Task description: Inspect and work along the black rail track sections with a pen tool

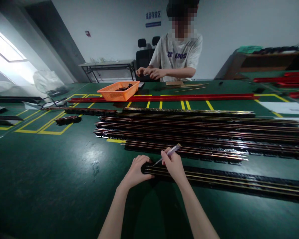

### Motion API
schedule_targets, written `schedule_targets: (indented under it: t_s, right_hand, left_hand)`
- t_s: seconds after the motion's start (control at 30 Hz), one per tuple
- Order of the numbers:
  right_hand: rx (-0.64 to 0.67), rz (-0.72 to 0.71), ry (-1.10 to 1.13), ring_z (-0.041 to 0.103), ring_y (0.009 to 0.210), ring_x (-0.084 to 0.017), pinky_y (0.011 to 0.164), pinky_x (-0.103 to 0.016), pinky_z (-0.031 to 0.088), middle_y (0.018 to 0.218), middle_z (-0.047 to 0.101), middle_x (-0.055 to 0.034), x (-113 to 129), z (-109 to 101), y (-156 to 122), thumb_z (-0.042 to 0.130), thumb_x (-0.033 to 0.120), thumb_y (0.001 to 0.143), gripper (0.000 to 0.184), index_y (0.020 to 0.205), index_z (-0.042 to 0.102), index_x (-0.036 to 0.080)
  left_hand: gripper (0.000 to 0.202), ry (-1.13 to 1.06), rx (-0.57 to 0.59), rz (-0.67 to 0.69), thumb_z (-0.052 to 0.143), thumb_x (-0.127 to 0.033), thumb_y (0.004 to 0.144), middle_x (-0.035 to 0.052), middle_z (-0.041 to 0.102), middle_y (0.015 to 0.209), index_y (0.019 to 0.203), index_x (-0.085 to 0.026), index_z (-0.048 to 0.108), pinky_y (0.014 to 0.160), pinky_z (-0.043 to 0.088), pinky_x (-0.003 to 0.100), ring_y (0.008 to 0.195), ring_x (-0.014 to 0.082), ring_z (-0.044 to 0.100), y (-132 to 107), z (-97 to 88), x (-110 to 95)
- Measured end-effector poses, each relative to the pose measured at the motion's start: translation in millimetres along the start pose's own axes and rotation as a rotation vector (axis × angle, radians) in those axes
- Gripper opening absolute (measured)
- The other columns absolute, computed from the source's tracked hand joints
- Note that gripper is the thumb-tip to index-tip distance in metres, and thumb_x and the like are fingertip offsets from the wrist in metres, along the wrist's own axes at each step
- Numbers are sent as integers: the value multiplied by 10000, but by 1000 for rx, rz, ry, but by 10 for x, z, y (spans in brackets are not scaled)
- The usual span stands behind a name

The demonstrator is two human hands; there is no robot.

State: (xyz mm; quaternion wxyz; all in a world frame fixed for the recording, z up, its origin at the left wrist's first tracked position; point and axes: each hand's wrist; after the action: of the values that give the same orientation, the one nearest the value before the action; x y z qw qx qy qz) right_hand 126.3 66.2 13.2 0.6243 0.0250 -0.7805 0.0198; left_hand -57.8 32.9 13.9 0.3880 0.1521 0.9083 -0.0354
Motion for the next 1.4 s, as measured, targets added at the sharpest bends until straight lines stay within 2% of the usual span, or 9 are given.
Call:
schedule_targets:
  t_s: [0.17, 0.37, 0.67, 0.9, 1.03, 1.23, 1.4]
  right_hand:
    - [-32, -23, -41, 497, 448, -141, 523, -260, 405, 454, 514, 27, 66, 50, -39, 490, 536, 801, 363, 628, 439, 221]
    - [-104, -55, -24, 492, 427, -140, 506, -259, 408, 435, 503, 30, 115, 89, -56, 489, 524, 800, 358, 614, 437, 223]
    - [-87, 0, -94, 520, 439, -146, 520, -259, 412, 448, 528, 34, 103, 121, -51, 461, 424, 814, 271, 623, 440, 233]
    - [-102, 3, -110, 528, 448, -150, 531, -263, 416, 449, 537, 33, 156, 296, -48, 434, 433, 818, 275, 622, 431, 240]
    - [-101, -7, -118, 527, 453, -154, 544, -272, 414, 450, 531, 33, 167, 315, -42, 434, 430, 822, 276, 622, 432, 240]
    - [-5, -7, 26, 543, 457, -156, 525, -272, 428, 463, 557, 17, 165, 225, -35, 488, 460, 800, 288, 635, 446, 227]
    - [93, -3, -10, 579, 520, -154, 572, -273, 448, 519, 589, 17, 251, 120, -77, 499, 432, 810, 262, 663, 475, 217]
  left_hand:
    - [401, 5, 0, -9, 746, -287, 597, 13, 548, 1040, 944, -238, 552, 864, 353, 385, 983, 223, 483, -19, 18, -21]
    - [444, 36, -16, -22, 777, -301, 562, 6, 547, 1010, 934, -228, 545, 872, 342, 387, 971, 219, 480, -18, 39, -51]
    - [360, 11, -1, -20, 729, -271, 603, 13, 551, 1011, 900, -222, 531, 867, 352, 393, 952, 219, 491, -26, 12, -35]
    - [340, 55, -36, -26, 694, -202, 585, 18, 558, 967, 876, -214, 518, 842, 358, 383, 926, 221, 490, -58, -66, 9]
    - [344, 91, -58, -28, 701, -220, 588, 13, 560, 962, 885, -218, 527, 852, 343, 385, 941, 224, 487, -67, -75, 3]
    - [359, 67, -56, -37, 709, -202, 589, 9, 546, 983, 892, -216, 517, 874, 331, 385, 962, 215, 488, -69, -71, 5]
    - [314, 63, -40, -54, 693, -239, 620, 17, 544, 983, 874, -224, 509, 871, 338, 402, 968, 228, 491, -71, -81, -1]
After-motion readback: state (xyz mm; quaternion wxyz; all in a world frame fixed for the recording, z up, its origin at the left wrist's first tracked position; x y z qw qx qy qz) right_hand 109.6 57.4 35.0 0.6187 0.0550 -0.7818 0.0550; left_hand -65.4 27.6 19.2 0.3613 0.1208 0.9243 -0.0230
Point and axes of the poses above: each hand's wrist, its own y-axis towards the middle knuckle, its own z-axis out of the palm, x = y × z
